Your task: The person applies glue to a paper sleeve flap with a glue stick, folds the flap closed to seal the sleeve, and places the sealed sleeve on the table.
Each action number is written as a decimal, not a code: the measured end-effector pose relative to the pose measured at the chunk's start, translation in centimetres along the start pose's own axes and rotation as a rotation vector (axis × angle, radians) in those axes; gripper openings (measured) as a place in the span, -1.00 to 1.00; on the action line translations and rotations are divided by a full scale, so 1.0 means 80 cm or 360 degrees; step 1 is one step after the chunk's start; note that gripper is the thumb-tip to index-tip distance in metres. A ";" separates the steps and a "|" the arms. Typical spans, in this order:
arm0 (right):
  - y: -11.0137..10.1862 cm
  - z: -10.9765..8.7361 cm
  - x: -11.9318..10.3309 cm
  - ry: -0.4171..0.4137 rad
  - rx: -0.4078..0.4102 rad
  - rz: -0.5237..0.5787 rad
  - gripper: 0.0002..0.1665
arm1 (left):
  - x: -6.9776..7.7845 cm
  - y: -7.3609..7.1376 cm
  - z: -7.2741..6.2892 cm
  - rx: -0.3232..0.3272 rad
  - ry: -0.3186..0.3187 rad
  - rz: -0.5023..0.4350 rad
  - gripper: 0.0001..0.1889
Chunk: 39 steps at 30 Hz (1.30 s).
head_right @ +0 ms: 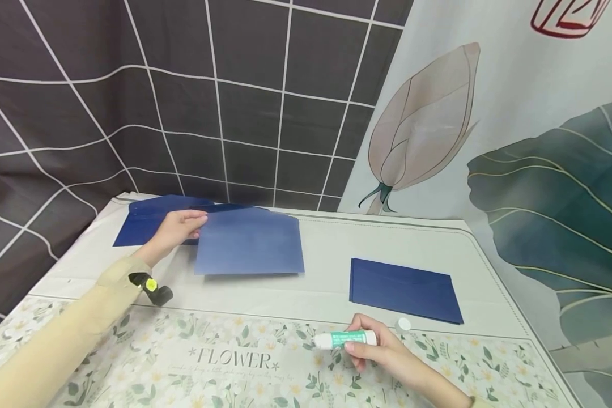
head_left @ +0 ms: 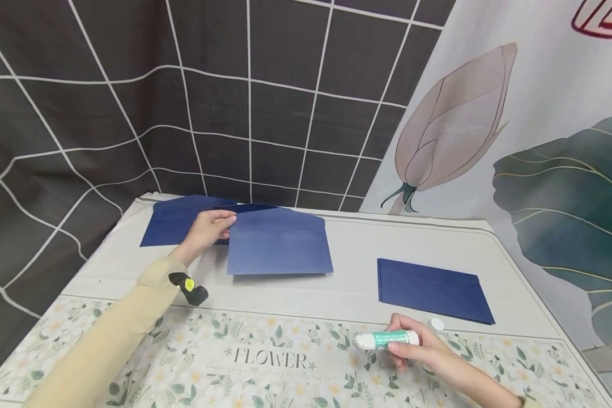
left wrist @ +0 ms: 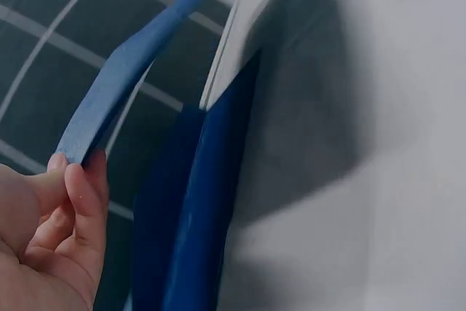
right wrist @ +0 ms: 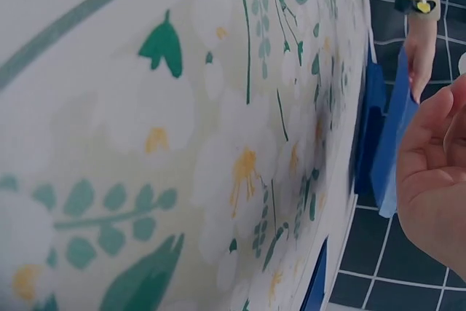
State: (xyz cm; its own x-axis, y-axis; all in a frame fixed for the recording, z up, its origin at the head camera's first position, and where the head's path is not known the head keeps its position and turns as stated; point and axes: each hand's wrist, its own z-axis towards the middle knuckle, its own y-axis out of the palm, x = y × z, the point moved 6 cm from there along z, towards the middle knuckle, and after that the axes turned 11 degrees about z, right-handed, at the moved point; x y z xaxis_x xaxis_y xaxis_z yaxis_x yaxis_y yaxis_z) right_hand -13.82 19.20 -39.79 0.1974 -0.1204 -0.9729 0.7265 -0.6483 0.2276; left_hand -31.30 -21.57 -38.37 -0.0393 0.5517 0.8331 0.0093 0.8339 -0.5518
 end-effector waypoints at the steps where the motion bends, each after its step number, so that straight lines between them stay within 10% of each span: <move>1: 0.000 -0.001 -0.001 0.0001 0.0009 -0.0010 -0.81 | 0.004 0.004 -0.004 -0.0016 0.0009 -0.0008 -0.59; 18: -0.007 -0.014 -0.003 0.0086 0.0127 -0.0079 -0.85 | 0.040 0.073 -0.084 -0.0268 0.0164 -0.0070 -0.68; 32: -0.002 -0.019 0.001 0.0031 0.0112 -0.0030 -0.86 | 0.028 0.128 -0.144 -0.0467 0.0139 -0.0153 -0.70; 39: -0.002 -0.022 0.007 0.0006 0.0058 0.0015 -0.84 | 0.023 0.139 -0.164 -0.0406 0.0028 -0.0056 -0.75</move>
State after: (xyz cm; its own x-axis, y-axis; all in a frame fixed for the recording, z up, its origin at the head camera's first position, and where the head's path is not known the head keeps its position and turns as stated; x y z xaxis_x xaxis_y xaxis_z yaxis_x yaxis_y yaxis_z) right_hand -12.66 20.58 -40.30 0.2063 -0.1238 -0.9706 0.7003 -0.6742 0.2348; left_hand -18.13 -11.09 -42.51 -0.0268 0.5208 0.8533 0.2603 0.8278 -0.4970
